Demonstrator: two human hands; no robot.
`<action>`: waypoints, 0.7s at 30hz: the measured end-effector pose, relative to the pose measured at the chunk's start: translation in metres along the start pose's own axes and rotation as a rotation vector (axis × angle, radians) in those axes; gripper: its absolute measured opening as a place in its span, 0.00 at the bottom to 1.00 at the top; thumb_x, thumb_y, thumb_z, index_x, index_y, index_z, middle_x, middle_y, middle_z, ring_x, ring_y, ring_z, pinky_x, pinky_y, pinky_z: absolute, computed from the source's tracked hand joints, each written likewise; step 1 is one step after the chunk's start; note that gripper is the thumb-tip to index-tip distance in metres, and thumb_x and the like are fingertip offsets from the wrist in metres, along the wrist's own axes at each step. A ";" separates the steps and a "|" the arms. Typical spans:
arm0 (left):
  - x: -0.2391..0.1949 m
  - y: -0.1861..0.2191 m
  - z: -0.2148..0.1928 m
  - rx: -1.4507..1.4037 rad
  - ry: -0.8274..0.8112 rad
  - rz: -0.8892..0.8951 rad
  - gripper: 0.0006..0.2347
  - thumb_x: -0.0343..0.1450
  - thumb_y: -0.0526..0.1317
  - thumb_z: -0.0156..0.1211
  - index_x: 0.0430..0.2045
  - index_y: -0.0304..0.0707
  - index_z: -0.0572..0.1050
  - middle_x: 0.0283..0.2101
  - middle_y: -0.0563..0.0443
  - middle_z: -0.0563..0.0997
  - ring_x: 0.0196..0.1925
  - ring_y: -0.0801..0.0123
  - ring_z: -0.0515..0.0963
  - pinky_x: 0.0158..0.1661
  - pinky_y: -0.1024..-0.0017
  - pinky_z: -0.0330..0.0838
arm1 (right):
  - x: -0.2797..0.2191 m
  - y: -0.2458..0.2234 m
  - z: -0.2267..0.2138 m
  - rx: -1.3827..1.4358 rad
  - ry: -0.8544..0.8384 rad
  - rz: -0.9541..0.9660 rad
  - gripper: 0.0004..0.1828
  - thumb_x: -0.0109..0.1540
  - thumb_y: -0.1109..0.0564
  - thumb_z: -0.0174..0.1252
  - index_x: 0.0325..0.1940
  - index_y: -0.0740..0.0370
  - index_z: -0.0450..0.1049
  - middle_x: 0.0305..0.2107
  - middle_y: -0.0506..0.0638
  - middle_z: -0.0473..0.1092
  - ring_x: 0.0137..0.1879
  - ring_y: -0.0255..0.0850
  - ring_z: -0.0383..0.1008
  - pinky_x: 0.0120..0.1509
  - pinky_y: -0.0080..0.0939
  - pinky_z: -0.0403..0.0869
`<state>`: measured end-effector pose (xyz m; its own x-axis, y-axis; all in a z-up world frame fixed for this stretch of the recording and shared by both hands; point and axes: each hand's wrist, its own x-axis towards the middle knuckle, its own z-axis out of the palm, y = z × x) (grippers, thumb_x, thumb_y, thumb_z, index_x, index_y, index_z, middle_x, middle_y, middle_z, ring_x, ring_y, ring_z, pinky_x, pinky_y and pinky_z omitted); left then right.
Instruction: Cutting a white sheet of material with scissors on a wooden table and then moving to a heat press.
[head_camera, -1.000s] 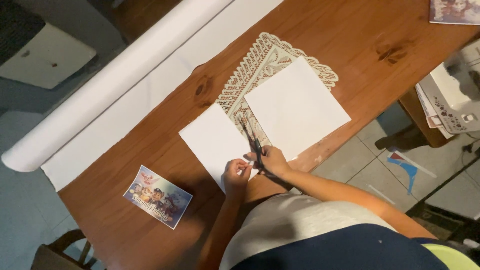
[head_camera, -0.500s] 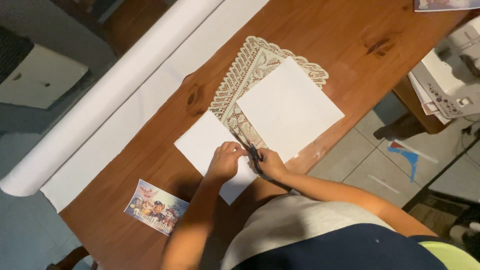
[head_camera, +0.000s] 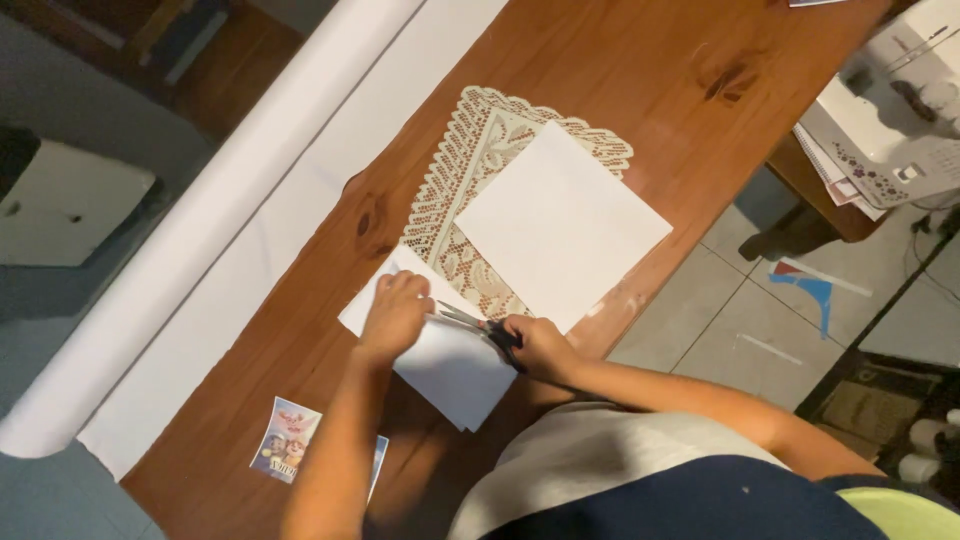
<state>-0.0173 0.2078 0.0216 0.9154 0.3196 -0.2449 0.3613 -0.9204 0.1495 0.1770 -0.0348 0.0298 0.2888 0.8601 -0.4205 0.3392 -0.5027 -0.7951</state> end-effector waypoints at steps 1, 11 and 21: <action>-0.003 -0.004 -0.021 0.006 0.001 0.008 0.02 0.63 0.40 0.68 0.26 0.52 0.82 0.44 0.59 0.74 0.61 0.62 0.66 0.62 0.59 0.56 | -0.003 0.004 -0.008 0.004 0.009 0.000 0.10 0.53 0.55 0.66 0.30 0.57 0.70 0.20 0.57 0.73 0.33 0.55 0.78 0.39 0.46 0.75; 0.079 0.014 -0.141 -0.812 -0.151 -0.339 0.10 0.63 0.36 0.69 0.37 0.38 0.85 0.37 0.38 0.86 0.45 0.49 0.83 0.48 0.56 0.74 | -0.023 0.050 -0.111 0.410 0.221 0.100 0.13 0.47 0.62 0.73 0.27 0.59 0.72 0.16 0.44 0.66 0.27 0.37 0.70 0.33 0.33 0.69; 0.241 0.029 -0.045 -0.825 0.016 -0.491 0.13 0.65 0.54 0.69 0.41 0.61 0.82 0.39 0.63 0.86 0.47 0.67 0.85 0.45 0.69 0.77 | 0.029 0.105 -0.143 -0.117 0.477 0.306 0.08 0.55 0.57 0.69 0.35 0.55 0.76 0.21 0.54 0.74 0.34 0.50 0.80 0.38 0.43 0.76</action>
<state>0.2217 0.2684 0.0096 0.6286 0.6361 -0.4474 0.7108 -0.2365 0.6624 0.3494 -0.0748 -0.0030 0.7518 0.5536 -0.3582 0.2660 -0.7517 -0.6034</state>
